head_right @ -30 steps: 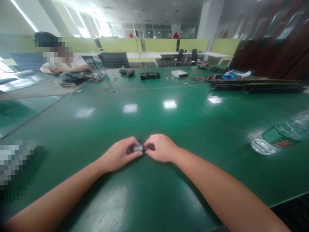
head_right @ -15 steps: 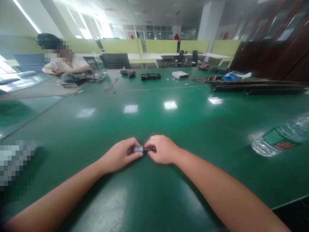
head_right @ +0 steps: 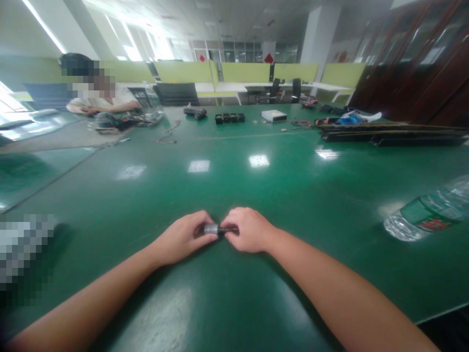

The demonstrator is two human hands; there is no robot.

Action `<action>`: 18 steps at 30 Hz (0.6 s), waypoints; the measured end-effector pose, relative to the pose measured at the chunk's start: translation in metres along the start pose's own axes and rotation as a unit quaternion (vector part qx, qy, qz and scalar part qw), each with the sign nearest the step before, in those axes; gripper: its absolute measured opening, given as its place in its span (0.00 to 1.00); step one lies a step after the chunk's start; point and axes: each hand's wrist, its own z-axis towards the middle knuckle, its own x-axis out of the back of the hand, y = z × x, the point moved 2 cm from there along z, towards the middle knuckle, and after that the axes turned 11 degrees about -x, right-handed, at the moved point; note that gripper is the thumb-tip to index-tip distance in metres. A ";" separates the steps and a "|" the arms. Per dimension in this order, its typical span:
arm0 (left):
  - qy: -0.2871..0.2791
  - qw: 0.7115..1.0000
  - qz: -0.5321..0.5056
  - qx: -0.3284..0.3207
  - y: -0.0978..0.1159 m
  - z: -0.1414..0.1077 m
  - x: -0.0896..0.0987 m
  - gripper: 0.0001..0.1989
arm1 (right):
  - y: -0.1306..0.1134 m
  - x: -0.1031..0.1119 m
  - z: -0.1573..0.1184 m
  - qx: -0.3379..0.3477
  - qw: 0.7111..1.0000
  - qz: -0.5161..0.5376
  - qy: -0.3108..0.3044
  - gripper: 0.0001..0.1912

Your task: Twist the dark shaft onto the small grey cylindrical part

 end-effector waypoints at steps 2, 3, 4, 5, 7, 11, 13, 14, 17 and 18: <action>0.000 1.000 -0.001 0.000 0.000 0.000 0.000 0.16 | 0.001 0.000 0.000 0.003 1.000 0.002 0.000 0.08; 0.000 1.000 -0.001 0.000 0.000 0.000 -0.001 0.16 | 0.001 0.000 0.000 0.004 1.000 0.003 -0.001 0.08; 0.000 1.000 -0.001 0.000 0.000 0.000 -0.001 0.16 | 0.002 0.000 0.000 0.004 1.000 0.003 0.000 0.08; 0.000 1.000 -0.001 0.000 0.000 0.000 -0.001 0.16 | 0.002 0.000 0.000 0.004 1.000 0.003 -0.001 0.08; -0.001 1.000 0.000 0.000 0.000 0.000 -0.001 0.16 | 0.002 0.000 -0.001 0.004 1.000 0.003 -0.002 0.09; 0.000 1.000 0.000 0.000 0.001 0.000 -0.001 0.16 | 0.003 0.000 -0.001 0.000 1.000 0.003 -0.004 0.08; 0.002 1.000 0.000 0.000 0.001 0.000 -0.001 0.15 | 0.003 0.001 -0.002 0.001 1.000 0.000 -0.003 0.08; 0.002 1.000 0.000 0.000 0.001 0.000 -0.001 0.15 | 0.003 0.001 -0.002 0.003 1.000 0.000 -0.002 0.08; 0.000 1.000 -0.002 -0.001 0.001 0.000 -0.001 0.15 | 0.004 0.001 -0.002 0.007 1.000 0.000 -0.001 0.08; 0.000 1.000 -0.002 -0.001 0.000 0.000 -0.001 0.15 | 0.004 0.001 -0.002 0.007 1.000 0.001 -0.001 0.08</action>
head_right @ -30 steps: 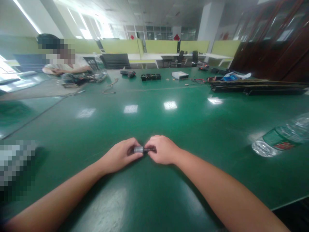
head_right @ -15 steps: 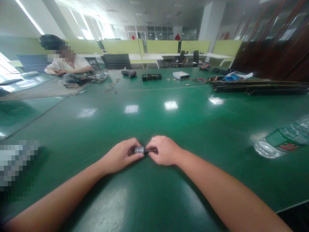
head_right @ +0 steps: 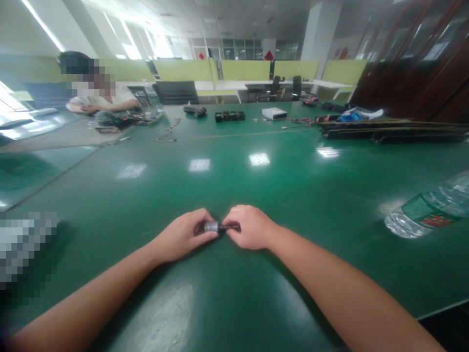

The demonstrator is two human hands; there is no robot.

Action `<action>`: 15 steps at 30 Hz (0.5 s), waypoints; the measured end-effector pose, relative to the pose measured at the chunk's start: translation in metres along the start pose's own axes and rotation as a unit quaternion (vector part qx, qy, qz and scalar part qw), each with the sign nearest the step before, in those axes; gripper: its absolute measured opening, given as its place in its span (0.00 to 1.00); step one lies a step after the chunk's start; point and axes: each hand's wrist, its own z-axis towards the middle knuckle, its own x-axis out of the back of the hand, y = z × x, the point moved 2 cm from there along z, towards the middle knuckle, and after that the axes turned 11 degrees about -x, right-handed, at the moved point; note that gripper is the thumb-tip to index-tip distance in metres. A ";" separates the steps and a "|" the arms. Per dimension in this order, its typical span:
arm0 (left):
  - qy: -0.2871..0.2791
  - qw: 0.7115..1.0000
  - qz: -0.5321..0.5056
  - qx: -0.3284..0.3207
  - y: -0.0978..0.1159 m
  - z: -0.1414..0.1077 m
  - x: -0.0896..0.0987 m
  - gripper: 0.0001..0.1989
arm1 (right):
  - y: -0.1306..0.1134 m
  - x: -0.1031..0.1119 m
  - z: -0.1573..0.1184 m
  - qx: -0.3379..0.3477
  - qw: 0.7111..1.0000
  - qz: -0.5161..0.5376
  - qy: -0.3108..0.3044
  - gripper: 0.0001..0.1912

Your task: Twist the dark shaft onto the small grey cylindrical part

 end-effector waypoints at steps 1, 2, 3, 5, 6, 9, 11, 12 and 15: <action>-0.001 1.000 0.000 0.000 0.000 0.000 0.000 0.15 | 0.000 0.000 0.000 0.000 1.000 0.001 0.000 0.08; -0.001 1.000 0.000 -0.001 0.000 0.000 0.000 0.15 | 0.000 0.000 0.000 0.000 1.000 0.001 0.000 0.08; 0.000 1.000 0.000 -0.001 -0.001 0.000 0.000 0.15 | 0.000 0.000 0.000 0.000 1.000 0.001 -0.001 0.09; 0.001 1.000 -0.002 -0.002 -0.001 0.000 0.000 0.15 | 0.000 0.000 0.000 -0.002 1.000 0.002 -0.002 0.09; 0.001 1.000 -0.002 -0.002 -0.001 0.000 0.000 0.15 | -0.001 0.000 0.000 -0.003 1.000 0.003 -0.003 0.09; 0.000 1.000 -0.005 -0.003 -0.001 0.000 0.000 0.15 | -0.001 0.001 -0.001 -0.008 1.000 0.003 -0.004 0.09; 0.000 1.000 -0.008 -0.005 0.000 0.000 0.000 0.15 | -0.002 0.002 -0.001 -0.009 1.000 0.003 -0.003 0.09; 0.001 1.000 -0.009 -0.005 0.000 0.000 0.000 0.15 | -0.001 0.002 -0.002 -0.009 1.000 0.002 -0.003 0.09; 0.001 1.000 -0.011 -0.002 0.000 0.000 0.001 0.15 | -0.001 0.002 -0.002 -0.005 1.000 0.004 -0.001 0.09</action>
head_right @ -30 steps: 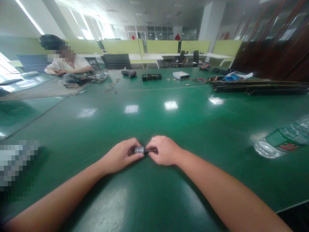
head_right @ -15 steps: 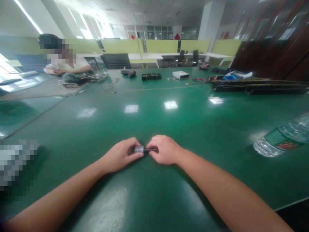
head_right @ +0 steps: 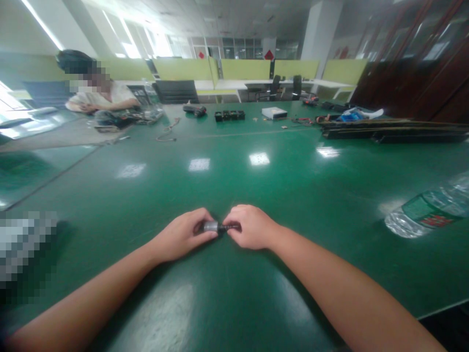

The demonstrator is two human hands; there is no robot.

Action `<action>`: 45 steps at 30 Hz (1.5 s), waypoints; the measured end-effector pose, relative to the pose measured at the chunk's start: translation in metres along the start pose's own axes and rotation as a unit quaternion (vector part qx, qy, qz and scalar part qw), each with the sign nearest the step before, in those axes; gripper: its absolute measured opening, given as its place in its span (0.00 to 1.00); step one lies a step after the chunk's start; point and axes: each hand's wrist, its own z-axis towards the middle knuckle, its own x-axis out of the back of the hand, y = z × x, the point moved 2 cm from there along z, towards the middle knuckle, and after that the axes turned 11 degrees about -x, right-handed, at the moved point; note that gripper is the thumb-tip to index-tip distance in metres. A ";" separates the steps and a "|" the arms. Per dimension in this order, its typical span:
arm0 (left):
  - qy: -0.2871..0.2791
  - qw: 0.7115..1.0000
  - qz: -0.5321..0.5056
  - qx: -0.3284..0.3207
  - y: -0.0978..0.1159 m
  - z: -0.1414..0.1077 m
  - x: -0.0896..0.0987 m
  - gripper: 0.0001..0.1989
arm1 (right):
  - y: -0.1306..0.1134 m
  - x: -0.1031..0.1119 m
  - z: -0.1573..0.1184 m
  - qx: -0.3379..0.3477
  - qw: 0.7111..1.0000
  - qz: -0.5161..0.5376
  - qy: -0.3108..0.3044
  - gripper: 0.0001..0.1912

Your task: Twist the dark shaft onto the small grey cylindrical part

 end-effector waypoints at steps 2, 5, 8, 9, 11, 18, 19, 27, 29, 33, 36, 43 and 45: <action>0.000 1.000 -0.001 0.000 0.000 0.000 0.000 0.15 | 0.001 0.000 0.000 0.000 1.000 0.001 -0.001 0.09; 0.001 1.000 -0.001 -0.002 0.000 0.000 0.000 0.15 | 0.001 0.000 0.000 -0.003 1.000 -0.001 -0.005 0.09; -0.002 1.000 -0.001 -0.002 0.000 0.000 0.000 0.15 | 0.001 0.000 -0.001 -0.001 1.000 -0.002 -0.008 0.10; -0.003 1.000 -0.001 -0.002 0.000 0.000 0.000 0.15 | 0.001 0.000 -0.001 0.000 1.000 -0.004 -0.008 0.10; -0.001 1.000 0.000 0.000 0.000 0.000 0.000 0.15 | 0.001 0.000 -0.001 0.002 1.000 -0.007 -0.007 0.09; -0.002 1.000 0.005 0.000 -0.001 -0.001 0.000 0.16 | 0.003 0.000 -0.001 0.009 1.000 -0.012 -0.008 0.09; -0.002 1.000 0.006 -0.001 -0.001 -0.001 -0.001 0.16 | 0.003 0.000 -0.001 0.010 1.000 -0.015 -0.008 0.09; 0.001 1.000 0.004 -0.006 -0.003 -0.001 -0.001 0.15 | 0.002 0.003 -0.003 0.006 1.000 -0.021 -0.013 0.09; 0.001 1.000 0.004 -0.008 -0.002 -0.001 -0.001 0.15 | 0.002 0.003 -0.003 0.005 1.000 -0.020 -0.013 0.09; -0.004 1.000 0.005 -0.007 -0.002 -0.001 -0.001 0.15 | 0.002 0.004 -0.002 0.006 1.000 -0.019 -0.014 0.09; -0.002 1.000 0.006 -0.007 -0.002 -0.001 0.000 0.16 | 0.002 0.005 -0.003 0.005 1.000 -0.021 -0.014 0.09; -0.003 1.000 0.010 -0.009 -0.002 -0.001 -0.001 0.15 | 0.005 0.002 -0.002 -0.003 1.000 -0.022 -0.013 0.06; -0.003 1.000 0.010 -0.010 -0.002 -0.001 -0.001 0.14 | 0.005 0.000 -0.001 -0.003 1.000 -0.023 -0.011 0.06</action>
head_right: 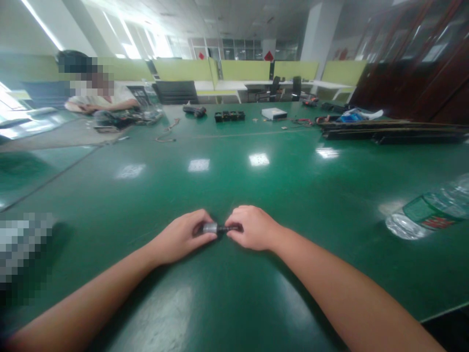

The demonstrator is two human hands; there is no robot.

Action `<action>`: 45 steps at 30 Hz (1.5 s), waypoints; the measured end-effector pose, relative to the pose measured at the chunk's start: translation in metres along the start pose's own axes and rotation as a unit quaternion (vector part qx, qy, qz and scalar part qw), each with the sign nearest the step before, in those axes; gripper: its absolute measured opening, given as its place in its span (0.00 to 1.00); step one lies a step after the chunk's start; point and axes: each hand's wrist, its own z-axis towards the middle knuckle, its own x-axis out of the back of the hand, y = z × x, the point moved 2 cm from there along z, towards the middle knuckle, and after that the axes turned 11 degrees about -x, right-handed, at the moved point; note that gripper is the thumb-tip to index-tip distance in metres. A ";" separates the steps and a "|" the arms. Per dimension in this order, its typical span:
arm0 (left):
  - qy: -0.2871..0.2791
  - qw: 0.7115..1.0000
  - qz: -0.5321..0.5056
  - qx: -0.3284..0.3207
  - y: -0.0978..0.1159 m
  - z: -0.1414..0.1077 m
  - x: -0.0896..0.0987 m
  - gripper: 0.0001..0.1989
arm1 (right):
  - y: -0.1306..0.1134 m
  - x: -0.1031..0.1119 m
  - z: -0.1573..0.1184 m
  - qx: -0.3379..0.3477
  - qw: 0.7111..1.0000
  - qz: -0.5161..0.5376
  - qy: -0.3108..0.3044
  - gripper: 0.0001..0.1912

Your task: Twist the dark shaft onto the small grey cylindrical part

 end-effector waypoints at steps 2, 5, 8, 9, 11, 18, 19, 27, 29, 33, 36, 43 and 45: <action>0.000 1.000 -0.002 0.000 0.000 0.000 0.000 0.15 | 0.000 0.000 0.000 0.001 1.000 -0.002 0.001 0.06; 0.002 1.000 -0.005 0.002 -0.001 0.000 0.000 0.15 | 0.000 0.000 0.000 0.002 1.000 -0.004 0.000 0.06; 0.001 1.000 -0.004 0.003 0.000 0.000 0.000 0.15 | 0.000 0.002 -0.001 0.002 1.000 -0.008 -0.002 0.06; 0.000 1.000 -0.004 0.002 0.000 0.000 0.000 0.15 | 0.000 0.003 -0.001 0.001 1.000 -0.010 -0.002 0.06; 0.000 1.000 -0.004 0.001 0.000 0.000 0.000 0.15 | 0.000 0.003 -0.002 0.001 1.000 -0.010 -0.003 0.06; 0.000 1.000 -0.002 0.004 -0.001 -0.001 0.000 0.15 | -0.001 0.006 -0.003 -0.002 1.000 -0.019 -0.003 0.06; -0.001 1.000 -0.002 0.004 -0.002 -0.001 0.000 0.15 | -0.001 0.007 -0.003 -0.003 1.000 -0.021 -0.004 0.06; 0.003 1.000 -0.002 0.001 -0.001 0.000 0.000 0.15 | -0.001 0.009 -0.004 -0.006 1.000 -0.026 -0.012 0.06; 0.003 1.000 -0.002 0.001 0.000 0.000 0.000 0.15 | 0.000 0.010 -0.004 -0.007 0.999 -0.027 -0.015 0.06; 0.002 1.000 -0.005 0.005 -0.001 0.000 0.000 0.15 | 0.000 0.010 -0.004 -0.008 0.999 -0.029 -0.016 0.06; -0.001 1.000 -0.008 0.009 -0.001 0.000 0.000 0.15 | 0.000 0.010 -0.004 -0.010 0.999 -0.029 -0.018 0.06; -0.003 1.000 -0.013 0.017 0.000 0.000 0.000 0.15 | 0.000 0.012 -0.005 -0.018 0.999 -0.027 -0.021 0.07; -0.002 1.000 -0.013 0.017 0.000 0.000 0.001 0.15 | -0.001 0.012 -0.005 -0.021 0.999 -0.027 -0.022 0.07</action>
